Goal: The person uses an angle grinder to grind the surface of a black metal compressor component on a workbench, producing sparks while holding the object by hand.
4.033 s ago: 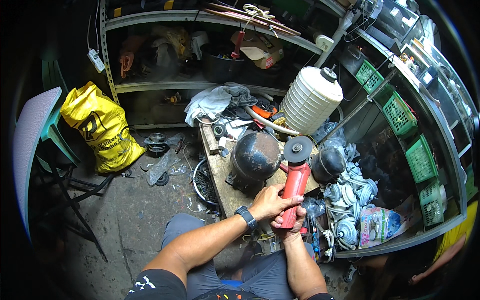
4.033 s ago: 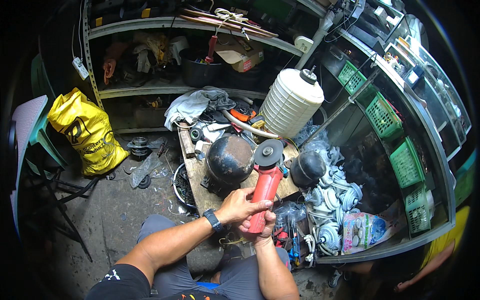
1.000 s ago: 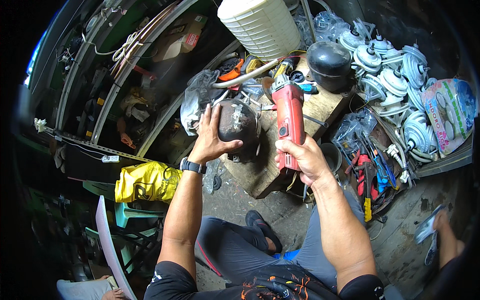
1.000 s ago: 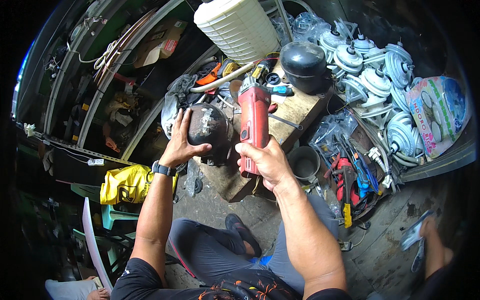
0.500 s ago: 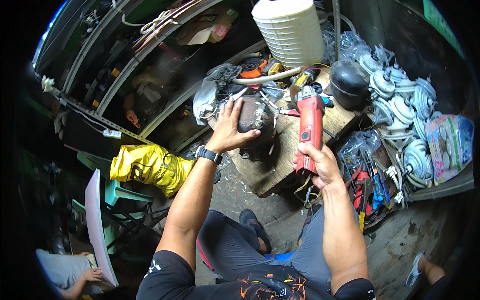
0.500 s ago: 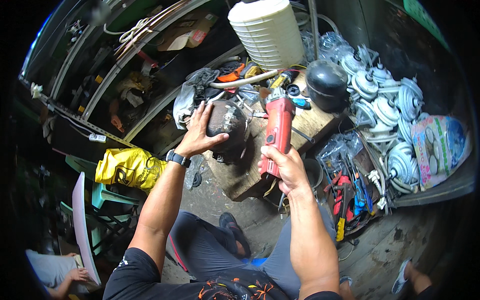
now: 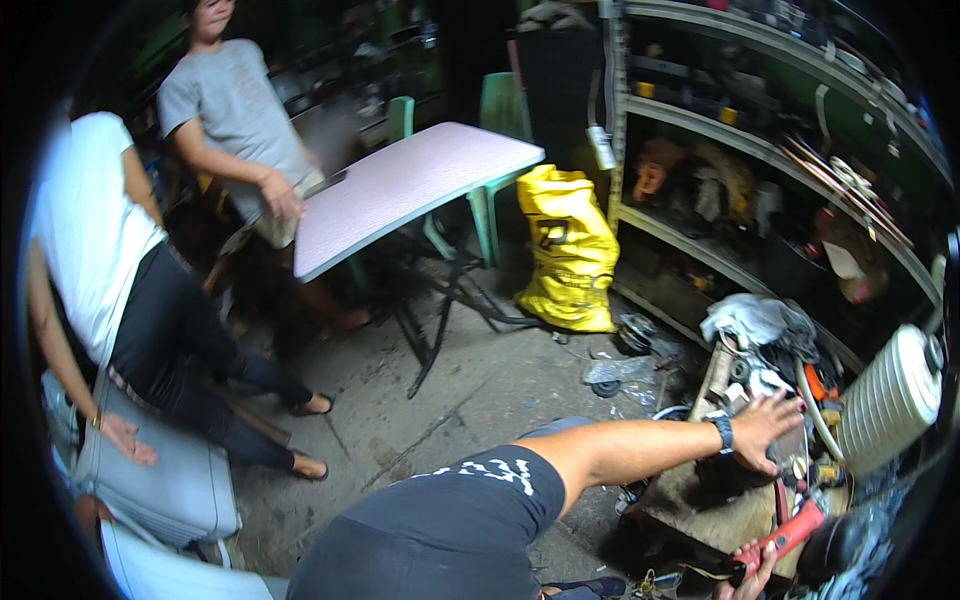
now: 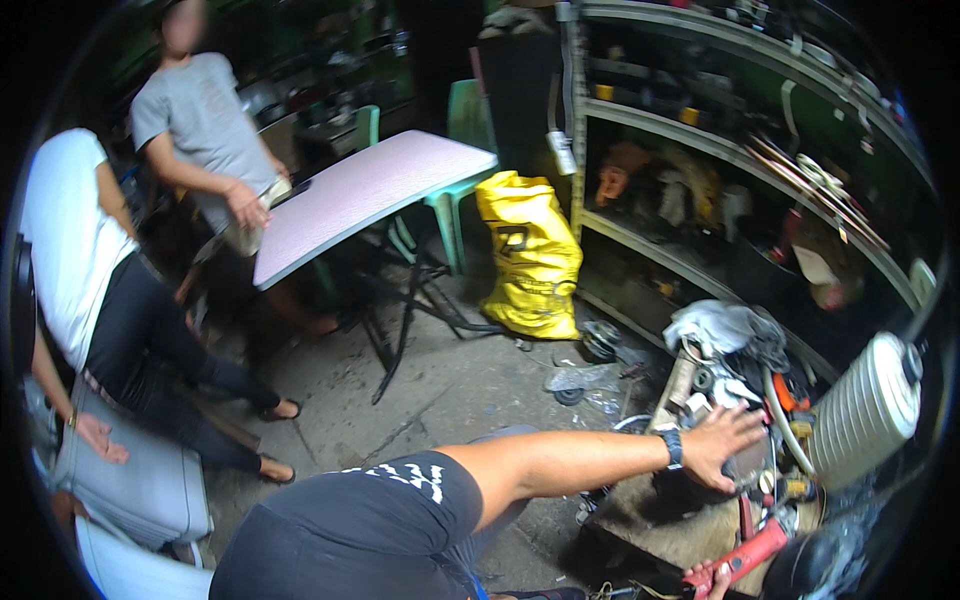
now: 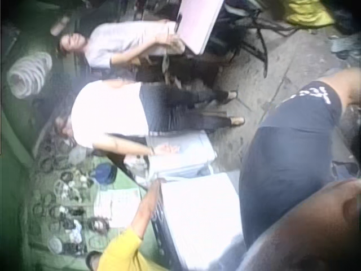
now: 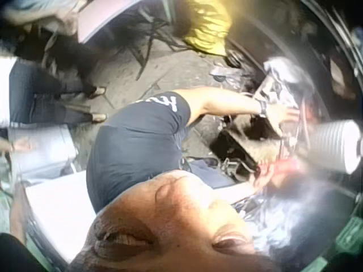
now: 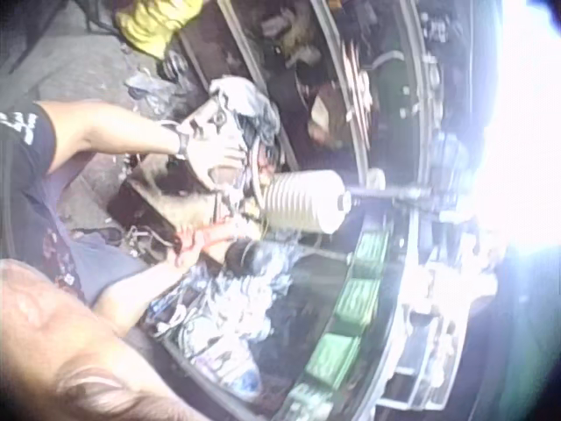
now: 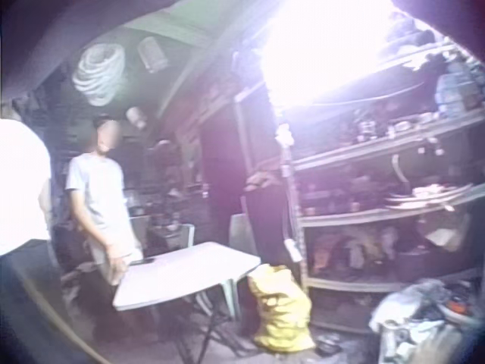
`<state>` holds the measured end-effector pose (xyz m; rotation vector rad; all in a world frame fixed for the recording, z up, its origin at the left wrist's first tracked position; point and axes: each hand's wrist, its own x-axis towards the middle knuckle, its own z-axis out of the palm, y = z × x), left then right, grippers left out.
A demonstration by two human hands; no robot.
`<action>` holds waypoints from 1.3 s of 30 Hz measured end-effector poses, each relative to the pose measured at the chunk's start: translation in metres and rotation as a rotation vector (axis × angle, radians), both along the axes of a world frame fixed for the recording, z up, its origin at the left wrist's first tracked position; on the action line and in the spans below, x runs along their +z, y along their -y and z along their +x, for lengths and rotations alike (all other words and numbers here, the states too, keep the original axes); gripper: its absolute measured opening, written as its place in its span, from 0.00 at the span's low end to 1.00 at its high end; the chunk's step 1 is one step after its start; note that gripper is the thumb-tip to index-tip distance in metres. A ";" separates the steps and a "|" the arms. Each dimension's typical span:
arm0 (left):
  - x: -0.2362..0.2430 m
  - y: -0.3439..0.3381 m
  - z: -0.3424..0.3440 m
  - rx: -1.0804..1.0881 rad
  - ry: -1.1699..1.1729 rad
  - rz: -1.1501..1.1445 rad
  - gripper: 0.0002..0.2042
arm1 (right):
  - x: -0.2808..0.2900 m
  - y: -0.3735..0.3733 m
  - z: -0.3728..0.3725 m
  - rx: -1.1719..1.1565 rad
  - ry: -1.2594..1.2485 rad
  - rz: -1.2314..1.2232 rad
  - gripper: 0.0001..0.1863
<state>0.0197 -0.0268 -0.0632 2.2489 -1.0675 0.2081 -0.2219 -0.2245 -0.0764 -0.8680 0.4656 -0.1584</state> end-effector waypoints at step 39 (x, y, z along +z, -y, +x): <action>-0.008 -0.055 -0.052 0.019 0.075 -0.212 0.45 | 0.007 -0.033 0.005 -0.111 0.080 -0.064 0.17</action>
